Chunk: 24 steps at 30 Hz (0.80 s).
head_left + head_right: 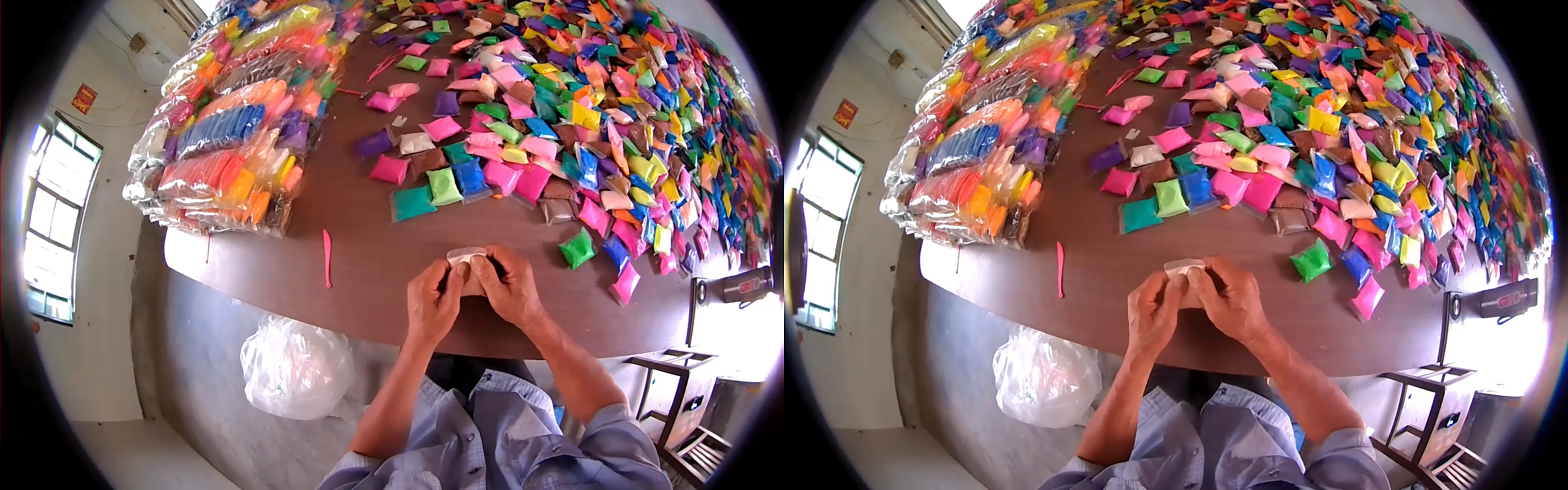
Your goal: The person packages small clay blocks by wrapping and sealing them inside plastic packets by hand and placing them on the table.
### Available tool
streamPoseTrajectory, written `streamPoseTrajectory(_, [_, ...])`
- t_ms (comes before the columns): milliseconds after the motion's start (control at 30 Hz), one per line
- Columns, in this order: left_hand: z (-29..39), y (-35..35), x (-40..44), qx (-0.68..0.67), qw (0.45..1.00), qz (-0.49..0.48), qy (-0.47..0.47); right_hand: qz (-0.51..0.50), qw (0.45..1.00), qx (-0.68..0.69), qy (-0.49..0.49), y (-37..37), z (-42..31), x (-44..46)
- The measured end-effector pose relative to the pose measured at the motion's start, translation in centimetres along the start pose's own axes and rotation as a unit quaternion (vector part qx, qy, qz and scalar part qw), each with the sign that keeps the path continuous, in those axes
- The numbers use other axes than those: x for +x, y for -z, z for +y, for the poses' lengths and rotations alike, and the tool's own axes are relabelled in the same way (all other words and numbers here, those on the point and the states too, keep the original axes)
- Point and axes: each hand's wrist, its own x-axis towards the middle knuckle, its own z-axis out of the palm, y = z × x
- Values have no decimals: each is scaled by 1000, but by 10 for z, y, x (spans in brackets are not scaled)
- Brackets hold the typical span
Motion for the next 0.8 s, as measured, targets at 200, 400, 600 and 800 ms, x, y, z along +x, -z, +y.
streamPoseTrajectory(200, [-1, -3, 1, -41, 998, 15, 34, -52, 996, 60, -31, 5, -6, 19])
streamPoseTrajectory(400, [3, -13, 5, -41, 997, 55, 26, -11, 998, 1, 55, -4, -3, 27])
streamPoseTrajectory(600, [0, -6, 1, 40, 997, 61, 19, -76, 997, 31, -2, 3, -14, 30])
streamPoseTrajectory(800, [14, -10, 2, -62, 996, 46, 47, -47, 998, 27, 28, 5, -3, 29])
